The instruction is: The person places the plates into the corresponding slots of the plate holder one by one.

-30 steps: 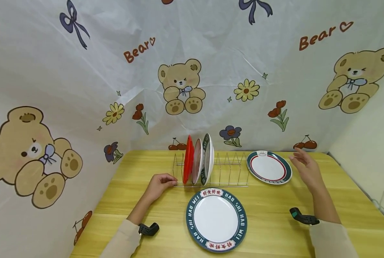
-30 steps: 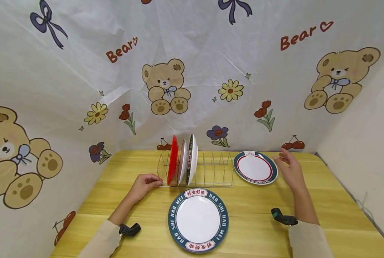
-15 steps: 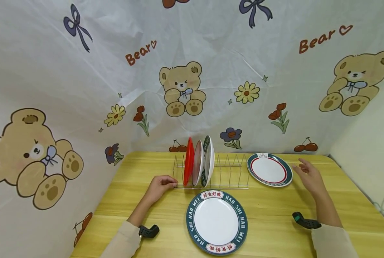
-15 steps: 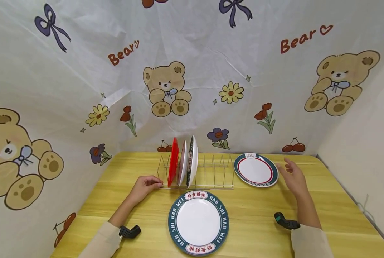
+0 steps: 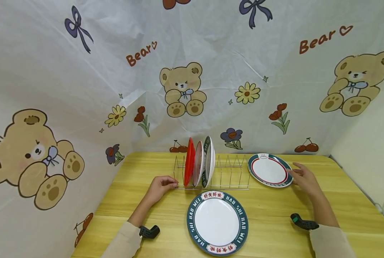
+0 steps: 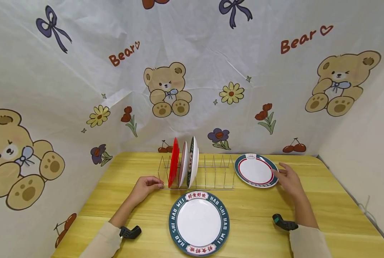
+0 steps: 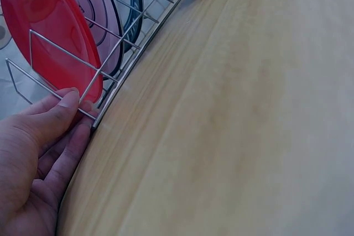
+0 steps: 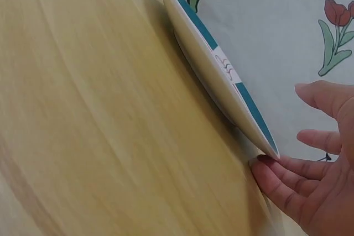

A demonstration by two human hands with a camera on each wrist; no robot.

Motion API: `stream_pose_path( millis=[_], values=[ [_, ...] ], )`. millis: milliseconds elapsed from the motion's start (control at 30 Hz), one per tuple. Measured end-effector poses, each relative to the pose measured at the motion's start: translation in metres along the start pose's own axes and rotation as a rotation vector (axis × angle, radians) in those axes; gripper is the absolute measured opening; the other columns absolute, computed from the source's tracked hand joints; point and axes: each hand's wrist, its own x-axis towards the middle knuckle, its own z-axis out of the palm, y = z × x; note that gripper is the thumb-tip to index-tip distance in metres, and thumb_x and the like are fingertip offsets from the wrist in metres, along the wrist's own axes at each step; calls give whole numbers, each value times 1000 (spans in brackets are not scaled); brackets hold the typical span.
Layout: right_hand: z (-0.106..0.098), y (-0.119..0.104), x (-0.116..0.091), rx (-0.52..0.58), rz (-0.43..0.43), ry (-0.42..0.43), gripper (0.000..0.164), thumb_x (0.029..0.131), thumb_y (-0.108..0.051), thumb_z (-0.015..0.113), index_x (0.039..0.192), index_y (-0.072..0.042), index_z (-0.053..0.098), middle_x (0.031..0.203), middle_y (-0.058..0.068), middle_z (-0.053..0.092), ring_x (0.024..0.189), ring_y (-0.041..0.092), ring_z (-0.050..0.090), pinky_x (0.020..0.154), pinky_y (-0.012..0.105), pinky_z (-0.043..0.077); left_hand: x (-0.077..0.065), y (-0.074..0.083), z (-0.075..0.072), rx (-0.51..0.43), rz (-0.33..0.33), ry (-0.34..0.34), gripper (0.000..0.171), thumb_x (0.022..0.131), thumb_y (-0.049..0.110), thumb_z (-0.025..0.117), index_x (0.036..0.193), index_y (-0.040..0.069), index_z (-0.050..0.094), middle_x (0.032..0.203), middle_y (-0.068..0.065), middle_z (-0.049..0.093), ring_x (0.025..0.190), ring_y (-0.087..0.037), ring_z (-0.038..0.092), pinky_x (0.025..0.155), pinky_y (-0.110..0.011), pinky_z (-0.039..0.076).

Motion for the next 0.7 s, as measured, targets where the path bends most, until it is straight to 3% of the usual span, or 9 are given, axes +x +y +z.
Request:
stream_pose_path(
  millis=[100, 267, 367, 433, 600, 700],
  values=[
    [3, 0, 1, -27, 3, -2, 82, 105, -45, 52, 158, 5, 16, 146, 45, 33, 120, 53, 53, 81, 33, 58, 0, 1, 0, 2, 3, -5, 7, 90, 13, 77, 96, 9, 79, 94, -8, 76, 84, -19, 71, 76, -27, 59],
    [6, 3, 1, -17, -13, 3, 73, 100, -13, 61, 157, 6, 20, 143, 46, 35, 108, 43, 60, 70, 25, 58, 0, 2, 0, 4, 12, -12, 6, 91, 12, 77, 96, 9, 79, 94, -7, 76, 83, -18, 71, 76, -28, 59],
    [6, 4, 1, 6, -17, -1, 73, 96, -3, 61, 158, 4, 22, 142, 47, 37, 106, 41, 60, 70, 24, 58, 0, 2, 0, 7, 11, -11, 6, 91, 12, 77, 96, 9, 79, 94, -7, 76, 84, -18, 71, 76, -28, 59],
    [4, 4, 1, 57, -8, -17, 74, 97, -2, 60, 159, 3, 19, 141, 47, 37, 102, 35, 62, 71, 23, 58, 0, 1, -1, 6, 10, -11, 7, 90, 13, 77, 96, 9, 79, 94, -7, 76, 84, -19, 71, 76, -28, 59],
    [0, -1, -3, 304, 36, -95, 72, 102, -4, 53, 160, 0, 10, 143, 45, 32, 84, 15, 66, 76, 25, 59, 0, 0, -1, 5, -7, -10, 9, 91, 15, 77, 96, 8, 79, 95, -7, 76, 84, -20, 71, 75, -27, 59],
    [-2, 0, -4, 418, 58, -139, 71, 105, -6, 50, 160, 1, 7, 148, 42, 22, 84, 12, 67, 78, 26, 59, -1, 0, 0, 5, -16, -11, 9, 91, 15, 77, 97, 8, 79, 95, -8, 76, 84, -20, 71, 76, -27, 59]
  ],
)
